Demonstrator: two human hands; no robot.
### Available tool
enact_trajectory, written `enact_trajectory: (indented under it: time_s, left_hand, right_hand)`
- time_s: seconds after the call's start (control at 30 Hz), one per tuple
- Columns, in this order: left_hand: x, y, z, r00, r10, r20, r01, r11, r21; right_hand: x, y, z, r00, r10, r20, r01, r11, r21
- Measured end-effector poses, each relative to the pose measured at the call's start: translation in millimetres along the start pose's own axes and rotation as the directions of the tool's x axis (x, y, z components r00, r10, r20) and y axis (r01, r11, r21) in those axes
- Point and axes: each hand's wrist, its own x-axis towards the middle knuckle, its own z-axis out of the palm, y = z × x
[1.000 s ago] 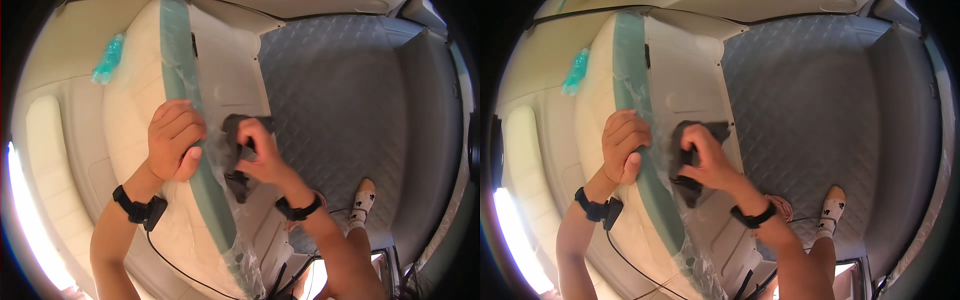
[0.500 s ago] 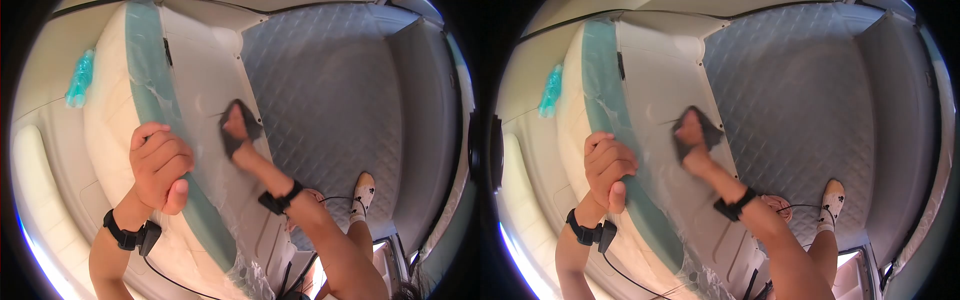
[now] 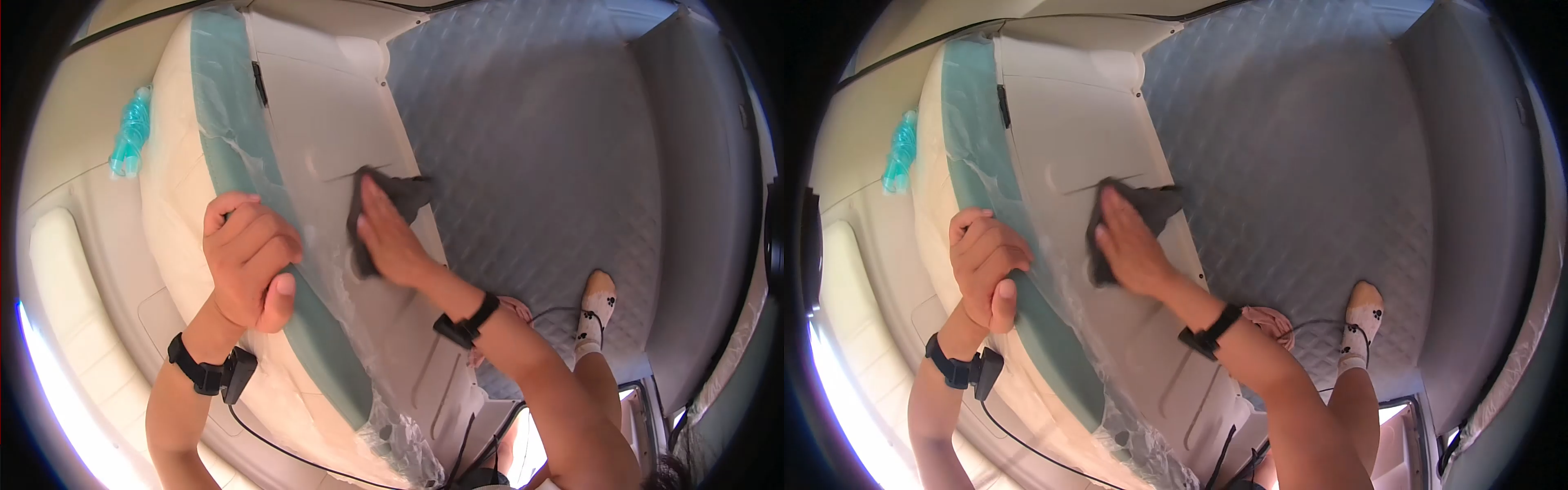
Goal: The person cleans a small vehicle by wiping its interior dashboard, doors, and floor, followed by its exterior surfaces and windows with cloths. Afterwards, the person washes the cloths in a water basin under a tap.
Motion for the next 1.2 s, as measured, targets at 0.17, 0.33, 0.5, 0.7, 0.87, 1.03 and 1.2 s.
enact_trajectory:
  time_s: [0.17, 0.33, 0.5, 0.7, 0.87, 1.03, 1.2]
  left_hand:
    - [-2, -2, 0, 1.000, -0.026, -0.004, 0.026, 1.000, 0.007]
    - [0, -3, -2, 1.000, -0.020, 0.015, 0.020, 0.999, 0.027]
    - [0, -7, -2, 0.999, -0.011, 0.037, 0.011, 1.000, 0.011]
    - [-5, -9, 0, 0.999, 0.041, -0.030, -0.042, 0.999, -0.020]
    - [-5, -8, -5, 0.999, 0.040, 0.022, -0.039, 0.998, -0.055]
    - [-4, -9, -8, 0.998, 0.051, 0.035, -0.050, 0.998, -0.029]
    - [3, -14, -8, 0.995, 0.101, 0.011, -0.101, 0.995, 0.013]
  right_hand:
    - [54, 34, -11, 0.887, 0.442, -0.131, -0.426, 0.894, 0.136]
    - [73, -25, 1, 0.914, -0.294, -0.280, 0.263, 0.954, -0.142]
    - [134, 52, -51, 0.977, 0.172, -0.130, -0.190, 0.971, -0.147]
    - [50, 126, -69, 0.971, -0.144, 0.189, 0.238, 0.640, -0.731]
    - [-146, 137, -56, 0.854, -0.020, 0.520, 0.472, 0.449, -0.758]
    - [-208, 114, -63, 0.585, 0.219, 0.781, 0.658, 0.434, -0.615]
    - [-82, 106, -67, 0.973, -0.121, 0.195, 0.227, 0.398, -0.889]
